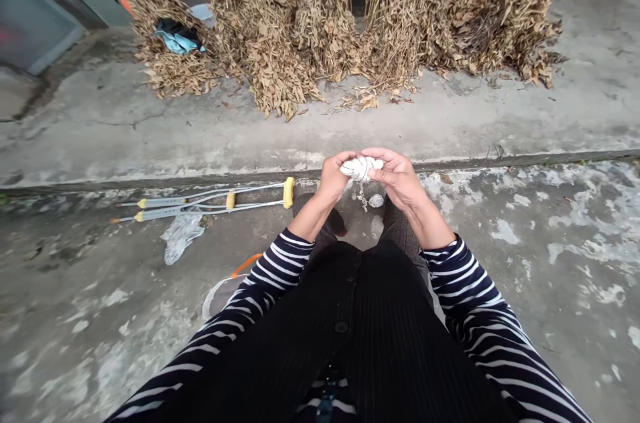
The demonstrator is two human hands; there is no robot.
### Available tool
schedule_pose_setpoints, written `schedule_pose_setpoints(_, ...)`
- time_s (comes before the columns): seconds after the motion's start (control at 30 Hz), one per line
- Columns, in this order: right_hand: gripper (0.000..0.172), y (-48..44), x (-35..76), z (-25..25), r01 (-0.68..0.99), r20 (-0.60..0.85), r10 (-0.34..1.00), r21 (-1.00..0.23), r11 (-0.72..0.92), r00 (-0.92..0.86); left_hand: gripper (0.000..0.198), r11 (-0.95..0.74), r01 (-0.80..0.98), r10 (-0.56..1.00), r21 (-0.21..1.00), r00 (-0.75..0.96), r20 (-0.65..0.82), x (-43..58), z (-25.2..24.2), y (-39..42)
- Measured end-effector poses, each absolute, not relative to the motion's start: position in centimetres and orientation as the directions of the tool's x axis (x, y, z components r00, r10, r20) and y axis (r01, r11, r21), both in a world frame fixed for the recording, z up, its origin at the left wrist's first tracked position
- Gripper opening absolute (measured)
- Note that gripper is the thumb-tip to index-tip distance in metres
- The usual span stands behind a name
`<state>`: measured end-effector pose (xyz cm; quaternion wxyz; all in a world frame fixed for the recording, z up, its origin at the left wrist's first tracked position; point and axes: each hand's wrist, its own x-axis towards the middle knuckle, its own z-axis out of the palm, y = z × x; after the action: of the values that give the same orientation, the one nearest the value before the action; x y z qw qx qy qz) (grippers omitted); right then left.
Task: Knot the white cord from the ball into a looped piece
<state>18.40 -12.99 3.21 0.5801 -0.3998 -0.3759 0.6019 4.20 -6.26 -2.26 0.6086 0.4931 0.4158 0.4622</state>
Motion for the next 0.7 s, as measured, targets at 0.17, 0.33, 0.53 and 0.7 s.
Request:
schedule_pose_setpoints(0.17, 0.053, -12.9, 18.3, 1.1, -0.515, -0.135, 0.991, -0.848, -0.125, -0.018, 0.018, 0.054, 0.004, 0.993, 0.999, 0.108, -0.054, 3.7, -3.9, -6.4)
schedule_pose_setpoints(0.33, 0.055, -13.0, 17.3, 0.2, -0.576, -0.155, 0.987, -0.805, -0.144, -0.032, 0.02, -0.014, 0.106, 0.994, 0.994, 0.106, 0.002, 3.9, -5.2, -5.4)
schedule_pose_setpoints(0.53, 0.05, -12.6, 18.6, 2.0, -0.508, -0.08, 0.996, -0.856, -0.093, -0.048, 0.018, 0.066, -0.032, 0.989, 0.997, 0.132, -0.061, 4.9, -4.4, -4.9)
schedule_pose_setpoints(0.7, 0.044, -11.0, 22.0, 1.5, -0.468, -0.095, 0.976, -0.883, 0.009, 0.198, 0.014, 0.142, -0.095, 0.954, 0.985, 0.279, -0.111, 3.7, -4.1, -7.9)
